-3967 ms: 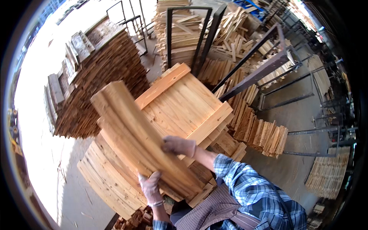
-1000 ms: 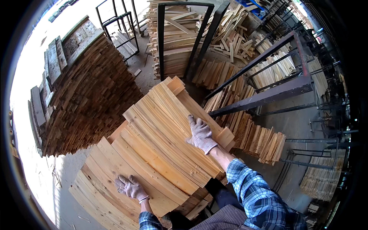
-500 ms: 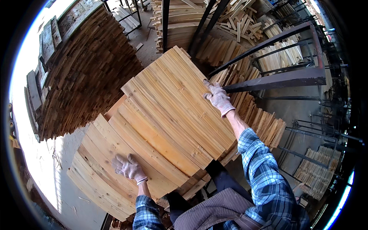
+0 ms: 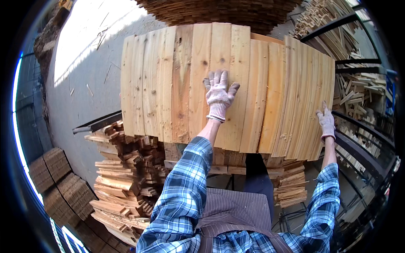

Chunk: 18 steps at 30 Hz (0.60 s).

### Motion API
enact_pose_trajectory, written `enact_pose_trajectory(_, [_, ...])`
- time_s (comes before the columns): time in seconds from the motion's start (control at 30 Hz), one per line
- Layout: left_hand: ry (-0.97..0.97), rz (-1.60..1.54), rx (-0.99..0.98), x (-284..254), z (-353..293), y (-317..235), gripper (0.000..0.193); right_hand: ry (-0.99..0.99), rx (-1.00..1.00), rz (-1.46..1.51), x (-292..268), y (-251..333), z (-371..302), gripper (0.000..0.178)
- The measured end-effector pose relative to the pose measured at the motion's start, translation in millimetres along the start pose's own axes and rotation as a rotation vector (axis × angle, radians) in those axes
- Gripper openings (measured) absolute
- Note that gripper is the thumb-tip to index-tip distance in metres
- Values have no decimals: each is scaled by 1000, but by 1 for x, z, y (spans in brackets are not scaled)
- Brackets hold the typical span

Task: The person picks up wooden planks from a pile and stacks them onto a wooden pallet. They arrange the planks in layers, alternating the orientation of the wood to create a stable stack. The person uses both hands to lift and place the planks, ensuring they are aligned with the previous layers.

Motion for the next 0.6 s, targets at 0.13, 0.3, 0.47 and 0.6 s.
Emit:
enact_pose_trajectory(0.13, [-48,-404,-362,-66,-96,24,67,-41,-310,58,32,90,-92,63])
enact_pose_trajectory(0.3, [-366,-305,-829,-172,-305,98,72,522,-454,256,101,267,-218,55])
enact_pose_trajectory(0.47, [-692,36,-1400,-274,-511,136,67,885,-672,171,168,431,-374,56])
enact_pose_trajectory(0.6, [-983,175,-1505,-324,-632,102,76,920,-959,-42,218,509,-509,59])
Point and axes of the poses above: each hand's wrist, its own z-axis towards the middle knuckle, its own x-axis out of the palm, y = z × x, the point moved 2 cm from there along z, towards the middle knuckle, and after that the axes turned 11 degrees about x, right-handed, at the moved point
